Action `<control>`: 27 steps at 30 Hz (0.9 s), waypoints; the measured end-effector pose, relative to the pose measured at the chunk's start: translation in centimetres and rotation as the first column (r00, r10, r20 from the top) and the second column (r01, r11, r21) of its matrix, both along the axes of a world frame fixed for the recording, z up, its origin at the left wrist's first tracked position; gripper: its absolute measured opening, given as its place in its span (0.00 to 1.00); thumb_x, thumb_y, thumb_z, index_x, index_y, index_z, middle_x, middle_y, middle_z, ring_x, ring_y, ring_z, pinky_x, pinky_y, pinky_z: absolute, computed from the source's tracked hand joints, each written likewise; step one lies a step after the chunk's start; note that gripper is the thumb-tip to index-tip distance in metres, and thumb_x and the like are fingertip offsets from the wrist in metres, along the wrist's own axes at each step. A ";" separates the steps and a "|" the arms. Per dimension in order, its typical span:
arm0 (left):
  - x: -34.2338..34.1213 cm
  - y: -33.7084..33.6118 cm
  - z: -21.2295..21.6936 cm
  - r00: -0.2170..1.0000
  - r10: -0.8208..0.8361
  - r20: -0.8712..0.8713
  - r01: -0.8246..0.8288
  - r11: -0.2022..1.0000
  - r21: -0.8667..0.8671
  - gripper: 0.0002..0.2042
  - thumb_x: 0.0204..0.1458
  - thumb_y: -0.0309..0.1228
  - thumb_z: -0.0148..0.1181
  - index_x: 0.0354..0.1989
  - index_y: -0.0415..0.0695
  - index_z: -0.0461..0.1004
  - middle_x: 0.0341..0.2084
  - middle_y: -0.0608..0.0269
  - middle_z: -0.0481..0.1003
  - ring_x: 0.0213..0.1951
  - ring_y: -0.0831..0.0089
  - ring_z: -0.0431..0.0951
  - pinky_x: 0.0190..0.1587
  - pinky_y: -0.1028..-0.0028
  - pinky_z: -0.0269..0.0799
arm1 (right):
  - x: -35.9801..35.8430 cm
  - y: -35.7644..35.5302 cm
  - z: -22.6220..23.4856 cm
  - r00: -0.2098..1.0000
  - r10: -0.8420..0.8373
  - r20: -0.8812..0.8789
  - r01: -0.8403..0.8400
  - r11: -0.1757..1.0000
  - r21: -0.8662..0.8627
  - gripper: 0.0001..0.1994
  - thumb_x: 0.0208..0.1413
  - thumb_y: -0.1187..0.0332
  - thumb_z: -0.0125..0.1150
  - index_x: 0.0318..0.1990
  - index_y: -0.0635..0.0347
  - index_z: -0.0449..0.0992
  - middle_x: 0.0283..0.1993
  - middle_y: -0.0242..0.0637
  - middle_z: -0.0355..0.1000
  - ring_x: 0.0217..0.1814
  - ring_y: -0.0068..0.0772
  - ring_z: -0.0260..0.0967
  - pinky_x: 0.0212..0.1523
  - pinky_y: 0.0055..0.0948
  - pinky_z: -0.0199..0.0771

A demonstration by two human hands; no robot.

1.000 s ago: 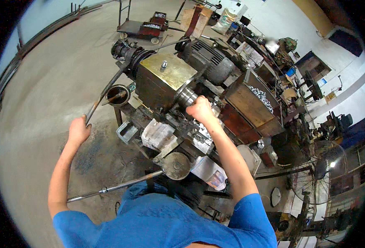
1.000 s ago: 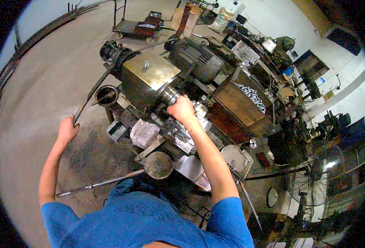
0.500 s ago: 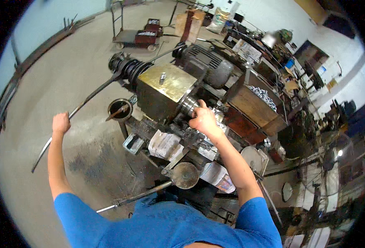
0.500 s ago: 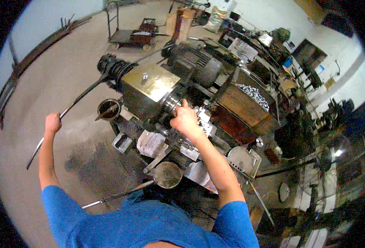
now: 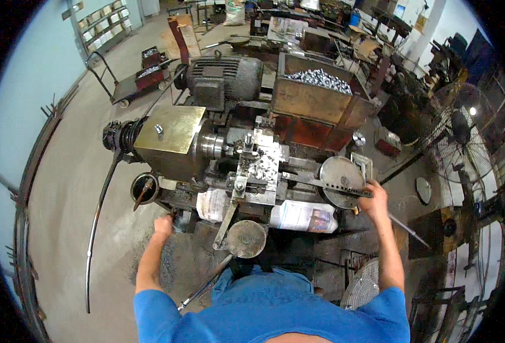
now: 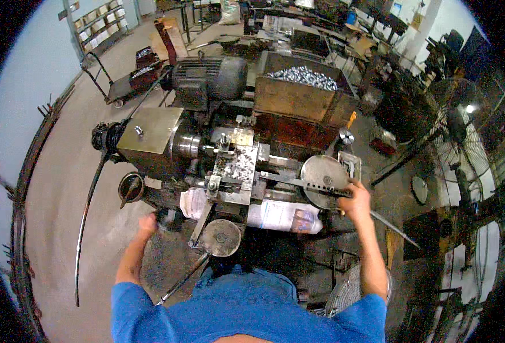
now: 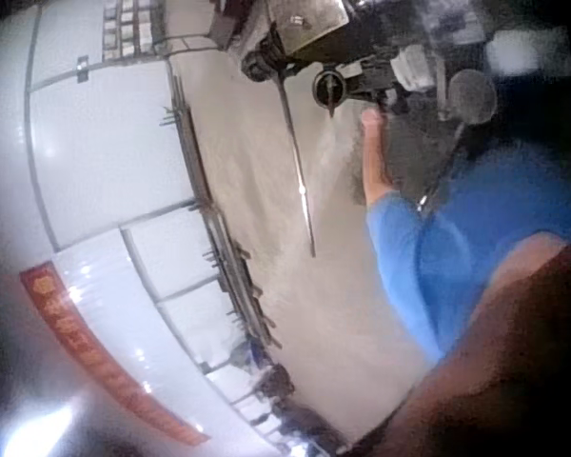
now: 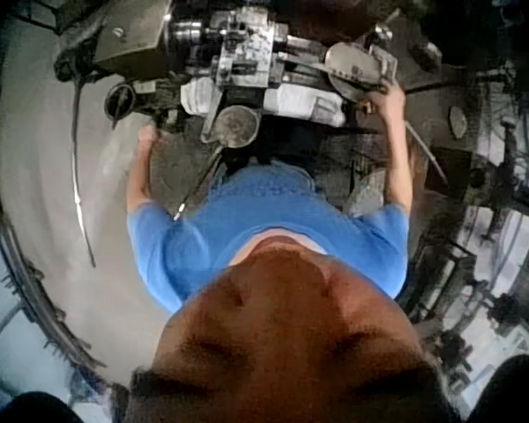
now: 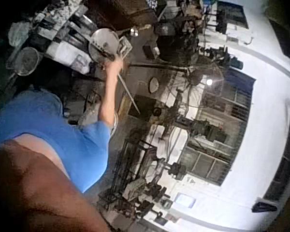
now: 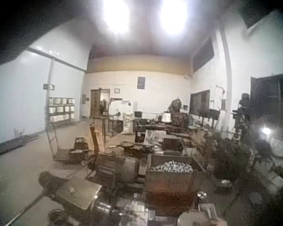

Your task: The person operates a metal lathe to process small components, using hand levers to control the machine, handling metal pieces from a tray, and placing finished items into a container.

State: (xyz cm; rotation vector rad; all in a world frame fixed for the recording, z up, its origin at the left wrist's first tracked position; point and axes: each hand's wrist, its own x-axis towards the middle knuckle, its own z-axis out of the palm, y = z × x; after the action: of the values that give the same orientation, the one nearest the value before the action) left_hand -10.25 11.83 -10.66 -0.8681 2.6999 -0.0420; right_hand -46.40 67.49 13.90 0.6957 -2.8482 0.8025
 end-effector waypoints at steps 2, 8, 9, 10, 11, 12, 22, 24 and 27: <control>-1.3 -2.3 1.6 0.983 -0.108 0.150 0.120 0.990 -0.070 0.11 0.37 0.31 0.60 0.32 0.48 0.73 0.30 0.60 0.75 0.34 0.63 0.76 0.32 0.64 0.71 | -1.8 5.9 -2.8 0.990 -0.128 -0.068 0.135 0.983 0.125 0.17 0.28 0.71 0.61 0.33 0.61 0.75 0.51 0.46 0.66 0.51 0.47 0.65 0.49 0.33 0.65; 1.3 -0.7 1.0 0.960 0.190 -0.208 -0.189 0.982 0.025 0.16 0.43 0.34 0.56 0.44 0.51 0.71 0.32 0.57 0.75 0.38 0.62 0.75 0.35 0.64 0.71 | -5.5 24.8 -11.8 0.847 -0.503 -0.173 0.491 0.616 0.616 0.24 0.33 0.67 0.59 0.44 0.61 0.71 0.51 0.49 0.65 0.51 0.47 0.64 0.50 0.35 0.65; 2.1 -0.7 0.7 0.907 0.286 -0.310 -0.269 0.958 0.097 0.18 0.44 0.36 0.57 0.46 0.51 0.70 0.33 0.55 0.75 0.38 0.60 0.75 0.36 0.63 0.71 | -5.5 27.5 -14.1 0.822 -0.527 -0.216 0.521 0.541 0.660 0.23 0.34 0.67 0.58 0.43 0.62 0.71 0.47 0.49 0.68 0.48 0.46 0.65 0.47 0.36 0.66; 2.8 -0.2 1.3 0.894 0.380 -0.238 -0.345 0.922 0.176 0.18 0.44 0.36 0.57 0.46 0.50 0.70 0.32 0.55 0.75 0.38 0.60 0.75 0.37 0.63 0.71 | -5.1 27.2 -15.0 0.808 -0.548 -0.214 0.543 0.553 0.632 0.23 0.33 0.66 0.59 0.44 0.62 0.71 0.43 0.49 0.69 0.45 0.47 0.66 0.45 0.37 0.67; 4.3 0.4 2.6 0.868 0.471 -0.157 -0.429 0.871 0.240 0.19 0.43 0.37 0.57 0.46 0.50 0.70 0.32 0.54 0.75 0.38 0.60 0.75 0.38 0.63 0.71 | -4.5 26.5 -15.7 0.798 -0.566 -0.206 0.559 0.568 0.604 0.24 0.33 0.66 0.59 0.44 0.62 0.70 0.39 0.49 0.70 0.42 0.48 0.67 0.43 0.39 0.68; 7.1 -0.3 0.6 0.874 0.467 -0.133 -0.424 0.868 0.260 0.19 0.42 0.37 0.58 0.46 0.47 0.71 0.31 0.54 0.76 0.36 0.60 0.76 0.38 0.64 0.71 | -3.5 26.0 -16.3 0.785 -0.587 -0.197 0.578 0.580 0.575 0.25 0.32 0.65 0.60 0.44 0.63 0.69 0.35 0.49 0.71 0.39 0.48 0.68 0.41 0.40 0.68; 15.1 4.0 -0.2 0.690 0.717 0.096 -0.609 0.504 0.612 0.18 0.40 0.28 0.57 0.42 0.35 0.71 0.23 0.49 0.75 0.17 0.67 0.77 0.26 0.72 0.73 | 16.7 14.9 -13.1 0.733 -0.678 -0.048 0.601 0.613 0.513 0.21 0.31 0.63 0.58 0.37 0.62 0.70 0.25 0.51 0.71 0.28 0.54 0.70 0.30 0.47 0.69; 13.8 3.2 -0.5 0.722 0.691 0.035 -0.540 0.531 0.654 0.17 0.40 0.27 0.56 0.41 0.35 0.71 0.22 0.49 0.75 0.17 0.68 0.76 0.25 0.72 0.73 | 17.9 13.4 -13.0 0.709 -0.704 -0.048 0.622 0.591 0.514 0.22 0.28 0.61 0.59 0.36 0.61 0.69 0.24 0.50 0.71 0.26 0.54 0.69 0.29 0.47 0.69; 13.3 1.3 -2.4 0.773 0.628 -0.086 -0.444 0.633 0.634 0.17 0.41 0.27 0.56 0.41 0.34 0.71 0.21 0.49 0.75 0.16 0.68 0.76 0.24 0.72 0.72 | 18.9 13.5 -13.4 0.730 -0.684 -0.019 0.613 0.641 0.462 0.22 0.27 0.61 0.59 0.35 0.60 0.68 0.23 0.51 0.70 0.26 0.55 0.69 0.28 0.48 0.68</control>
State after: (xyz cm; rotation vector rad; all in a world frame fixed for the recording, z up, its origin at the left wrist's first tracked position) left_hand 3.05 13.12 -13.02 -1.5123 2.3041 1.0858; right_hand -27.51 80.95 0.48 -0.4332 -3.0796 0.0853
